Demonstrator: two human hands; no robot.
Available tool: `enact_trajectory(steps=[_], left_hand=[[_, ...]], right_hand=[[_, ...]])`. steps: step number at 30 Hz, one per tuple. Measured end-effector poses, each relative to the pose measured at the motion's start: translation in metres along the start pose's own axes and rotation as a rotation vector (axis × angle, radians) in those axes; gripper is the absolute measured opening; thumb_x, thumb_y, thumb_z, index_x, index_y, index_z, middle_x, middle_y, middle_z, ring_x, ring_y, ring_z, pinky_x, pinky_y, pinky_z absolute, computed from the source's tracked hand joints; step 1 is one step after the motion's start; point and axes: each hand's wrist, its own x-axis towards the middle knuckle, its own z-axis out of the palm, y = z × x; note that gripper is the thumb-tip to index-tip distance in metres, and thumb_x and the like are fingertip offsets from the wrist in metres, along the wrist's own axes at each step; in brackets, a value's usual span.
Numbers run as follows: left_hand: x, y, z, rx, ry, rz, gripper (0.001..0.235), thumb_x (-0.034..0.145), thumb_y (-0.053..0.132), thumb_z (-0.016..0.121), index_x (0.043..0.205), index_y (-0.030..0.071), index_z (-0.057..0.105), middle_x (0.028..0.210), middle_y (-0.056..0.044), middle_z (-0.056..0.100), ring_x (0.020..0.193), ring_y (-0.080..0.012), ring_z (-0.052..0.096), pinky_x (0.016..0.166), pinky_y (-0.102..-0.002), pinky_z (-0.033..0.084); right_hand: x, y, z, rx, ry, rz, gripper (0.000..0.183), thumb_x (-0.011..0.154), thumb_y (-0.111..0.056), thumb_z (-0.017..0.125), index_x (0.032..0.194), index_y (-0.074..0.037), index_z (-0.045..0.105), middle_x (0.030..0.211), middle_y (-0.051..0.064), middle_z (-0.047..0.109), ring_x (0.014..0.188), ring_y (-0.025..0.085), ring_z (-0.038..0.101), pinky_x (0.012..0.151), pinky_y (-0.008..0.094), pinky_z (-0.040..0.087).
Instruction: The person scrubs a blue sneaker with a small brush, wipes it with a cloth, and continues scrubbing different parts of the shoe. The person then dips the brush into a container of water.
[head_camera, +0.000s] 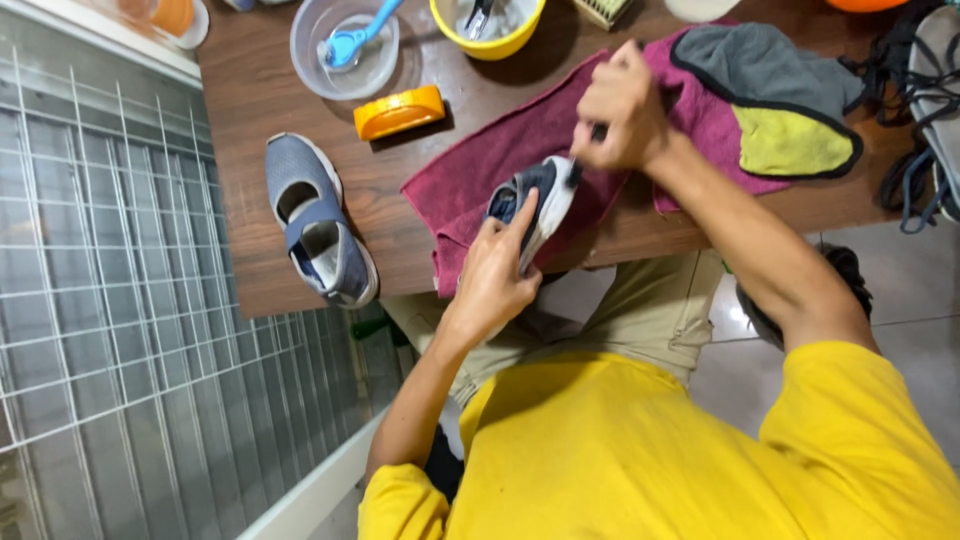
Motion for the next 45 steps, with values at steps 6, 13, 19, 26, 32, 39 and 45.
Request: enact_trajectory(steps=[6,13,19,26,32,39,45], left_hand=[[-0.003,-0.001,0.0,-0.021,-0.007,0.008,0.096,0.079,0.0,0.067,0.164,0.006,0.022,0.073,-0.013,0.053,0.089,-0.0297,0.045,0.063,-0.045,0.04],[0.004,-0.004,0.001,-0.047,-0.003,0.026,0.097,0.079,0.001,0.07,0.164,0.009,0.024,0.063,-0.012,0.058,0.091,-0.0282,0.046,0.067,-0.042,0.043],[0.005,-0.003,-0.003,-0.073,-0.006,0.003,0.097,0.078,0.004,0.07,0.164,0.012,0.024,0.069,-0.014,0.059,0.094,-0.0309,0.047,0.073,-0.043,0.044],[0.0,-0.007,-0.001,-0.083,-0.037,-0.014,0.097,0.078,0.004,0.069,0.164,0.013,0.024,0.064,-0.011,0.056,0.092,-0.0277,0.046,0.07,-0.041,0.043],[0.0,-0.006,-0.002,-0.109,-0.022,-0.009,0.097,0.08,0.003,0.068,0.165,0.013,0.022,0.062,-0.01,0.053,0.09,-0.0263,0.045,0.071,-0.04,0.043],[-0.003,-0.005,-0.009,-0.137,-0.045,-0.062,0.094,0.081,0.005,0.065,0.165,0.014,0.023,0.065,-0.011,0.051,0.091,-0.0267,0.045,0.073,-0.039,0.042],[-0.002,-0.006,-0.011,-0.171,-0.068,-0.077,0.092,0.082,0.008,0.064,0.165,0.015,0.025,0.074,-0.012,0.048,0.09,-0.0286,0.046,0.077,-0.04,0.041]], right_hand=[[-0.017,0.033,0.017,-0.011,-0.043,-0.003,0.027,0.074,-0.016,0.057,0.053,-0.014,0.041,0.048,0.0,0.037,0.051,0.018,0.029,0.071,0.042,0.031],[-0.006,0.016,0.002,0.097,-0.079,0.021,0.026,0.072,-0.015,0.056,0.049,-0.013,0.043,0.043,-0.002,0.039,0.048,0.015,0.025,0.069,0.039,0.031],[0.007,-0.016,-0.008,0.01,-0.059,-0.047,0.02,0.071,-0.013,0.05,0.052,-0.015,0.045,0.045,-0.001,0.041,0.049,0.015,0.024,0.067,0.038,0.031],[0.015,-0.065,-0.019,-0.084,0.033,-0.006,0.021,0.069,-0.024,0.052,0.051,-0.018,0.044,0.046,-0.001,0.041,0.049,0.016,0.028,0.067,0.04,0.029],[0.002,-0.033,-0.03,-0.261,0.064,0.039,0.026,0.077,-0.022,0.052,0.052,-0.016,0.047,0.044,-0.004,0.034,0.048,0.014,0.025,0.071,0.04,0.034],[0.003,-0.048,-0.027,-0.281,0.067,0.018,0.029,0.08,-0.026,0.055,0.054,-0.016,0.049,0.045,-0.004,0.042,0.05,0.014,0.03,0.074,0.04,0.033],[0.003,-0.057,-0.031,-0.265,-0.019,-0.052,0.029,0.077,-0.026,0.051,0.05,-0.024,0.04,0.047,-0.004,0.03,0.051,0.016,0.02,0.069,0.044,0.032]])
